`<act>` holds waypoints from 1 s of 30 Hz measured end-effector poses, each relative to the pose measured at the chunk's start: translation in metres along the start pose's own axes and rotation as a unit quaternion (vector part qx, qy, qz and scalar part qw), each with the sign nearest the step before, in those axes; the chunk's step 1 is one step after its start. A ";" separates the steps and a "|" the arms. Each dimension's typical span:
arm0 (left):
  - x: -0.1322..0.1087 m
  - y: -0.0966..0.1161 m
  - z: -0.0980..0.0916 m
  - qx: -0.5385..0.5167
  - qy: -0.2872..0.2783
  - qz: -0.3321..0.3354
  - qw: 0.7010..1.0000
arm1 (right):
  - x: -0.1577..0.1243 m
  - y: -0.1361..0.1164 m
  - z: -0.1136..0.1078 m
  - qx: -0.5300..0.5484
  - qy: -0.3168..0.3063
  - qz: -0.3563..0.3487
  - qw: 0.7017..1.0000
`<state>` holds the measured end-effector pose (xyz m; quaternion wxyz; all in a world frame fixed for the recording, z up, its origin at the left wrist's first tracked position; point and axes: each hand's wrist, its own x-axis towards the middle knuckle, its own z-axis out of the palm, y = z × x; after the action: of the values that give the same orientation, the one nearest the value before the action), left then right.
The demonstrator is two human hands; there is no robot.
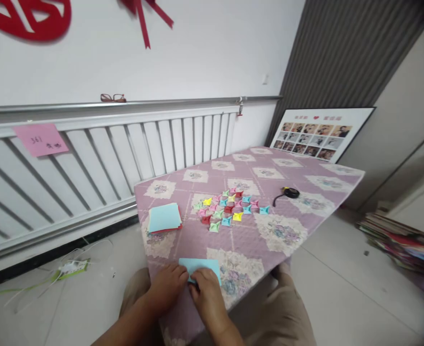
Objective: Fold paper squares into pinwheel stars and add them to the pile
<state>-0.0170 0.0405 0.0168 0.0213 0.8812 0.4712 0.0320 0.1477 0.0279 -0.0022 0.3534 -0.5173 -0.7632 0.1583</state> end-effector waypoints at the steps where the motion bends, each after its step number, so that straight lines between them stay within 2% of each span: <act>1: 0.000 -0.002 0.002 -0.002 0.007 0.001 1.000 | 0.000 0.000 0.000 0.000 0.000 0.000 1.000; 9: -0.006 -0.003 0.007 -0.013 0.093 -0.008 0.996 | 0.002 0.000 0.000 -0.010 -0.003 -0.022 1.000; 15: -0.015 0.011 0.012 -0.030 0.172 -0.044 0.984 | 0.000 0.000 -0.002 -0.020 0.001 -0.070 0.997; 20: -0.032 0.028 0.013 -0.061 0.243 -0.056 0.966 | -0.008 0.004 0.002 -0.088 0.023 -0.111 0.990; 26: -0.050 0.053 0.002 -0.119 0.300 -0.006 0.946 | -0.017 0.014 -0.001 -0.051 -0.009 -0.156 0.986; 30: -0.066 0.055 -0.004 -0.156 0.292 0.034 0.943 | -0.021 0.021 -0.017 -0.020 -0.003 -0.154 0.988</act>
<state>-0.0080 -0.0448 0.0224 0.0183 0.8343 0.4155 0.3619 0.1780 0.0158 -0.0105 0.3606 -0.4002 -0.8378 0.0885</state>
